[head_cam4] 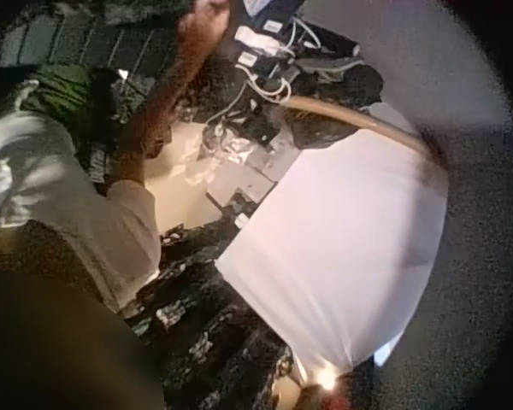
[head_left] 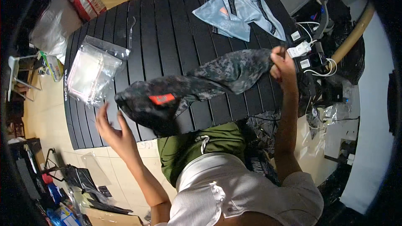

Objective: Inspect fabric items for loose threads, trim them using nippers, and then fold and package the items into plastic bags with labels.

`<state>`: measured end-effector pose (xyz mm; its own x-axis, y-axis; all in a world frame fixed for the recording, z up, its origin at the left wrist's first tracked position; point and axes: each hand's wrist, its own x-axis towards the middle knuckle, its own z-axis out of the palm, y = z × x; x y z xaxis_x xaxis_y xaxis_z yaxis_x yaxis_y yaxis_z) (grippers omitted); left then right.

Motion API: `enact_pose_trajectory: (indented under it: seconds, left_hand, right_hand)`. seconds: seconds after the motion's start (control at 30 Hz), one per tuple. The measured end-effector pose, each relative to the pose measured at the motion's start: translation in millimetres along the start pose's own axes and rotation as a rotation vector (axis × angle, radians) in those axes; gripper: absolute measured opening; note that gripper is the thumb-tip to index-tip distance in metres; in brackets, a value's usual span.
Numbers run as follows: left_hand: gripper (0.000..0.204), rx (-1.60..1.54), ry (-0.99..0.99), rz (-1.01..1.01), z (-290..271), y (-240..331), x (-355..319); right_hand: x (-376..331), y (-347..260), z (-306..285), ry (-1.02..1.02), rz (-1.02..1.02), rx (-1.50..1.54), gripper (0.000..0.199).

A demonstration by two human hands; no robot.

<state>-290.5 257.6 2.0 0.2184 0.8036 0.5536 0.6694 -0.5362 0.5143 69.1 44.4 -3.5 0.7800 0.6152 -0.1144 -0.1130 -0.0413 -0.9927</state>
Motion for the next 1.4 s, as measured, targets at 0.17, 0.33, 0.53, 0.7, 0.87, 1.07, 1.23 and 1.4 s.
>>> enact_pose_trajectory:
  seconds: [0.17,0.33,0.53,0.7,0.87,1.07,1.23,1.4]
  left_hand:
    - [0.035,-0.645,-0.451,0.436,35.6,97.2,28.3]
    - [0.016,-1.196,-1.152,0.042,66.9,120.2,21.2]
    - [0.016,-1.412,-1.186,-0.131,52.4,110.2,16.7]
    - [0.018,-1.369,-1.203,-0.255,41.7,116.3,16.6]
    - [0.021,-1.259,-1.135,-0.274,44.4,113.1,10.8]
    - [0.022,-1.287,-1.193,-0.380,37.8,117.2,12.3]
    - [0.021,-1.296,-1.207,-0.408,35.2,119.2,13.4]
    - [0.020,-1.312,-1.224,-0.464,32.3,121.5,14.5]
  right_hand:
    - [-34.4,-24.3,71.3,-0.427,0.000,-0.067,0.015]
    - [-62.8,-58.4,98.7,-0.596,0.119,-0.015,0.025]
    - [-78.8,-73.5,94.9,-0.524,0.060,-0.141,0.033]
    - [-88.1,-61.6,86.1,-0.498,-0.043,-0.072,0.035]
    - [-102.7,-61.3,86.9,-0.123,-0.205,-0.258,0.049]
    - [-115.9,-74.4,93.6,-0.273,0.036,-0.442,0.020]
    - [-115.9,-65.4,93.0,-0.341,0.022,-0.520,0.026]
    - [-115.4,-62.2,92.3,-0.352,-0.007,-0.506,0.027]
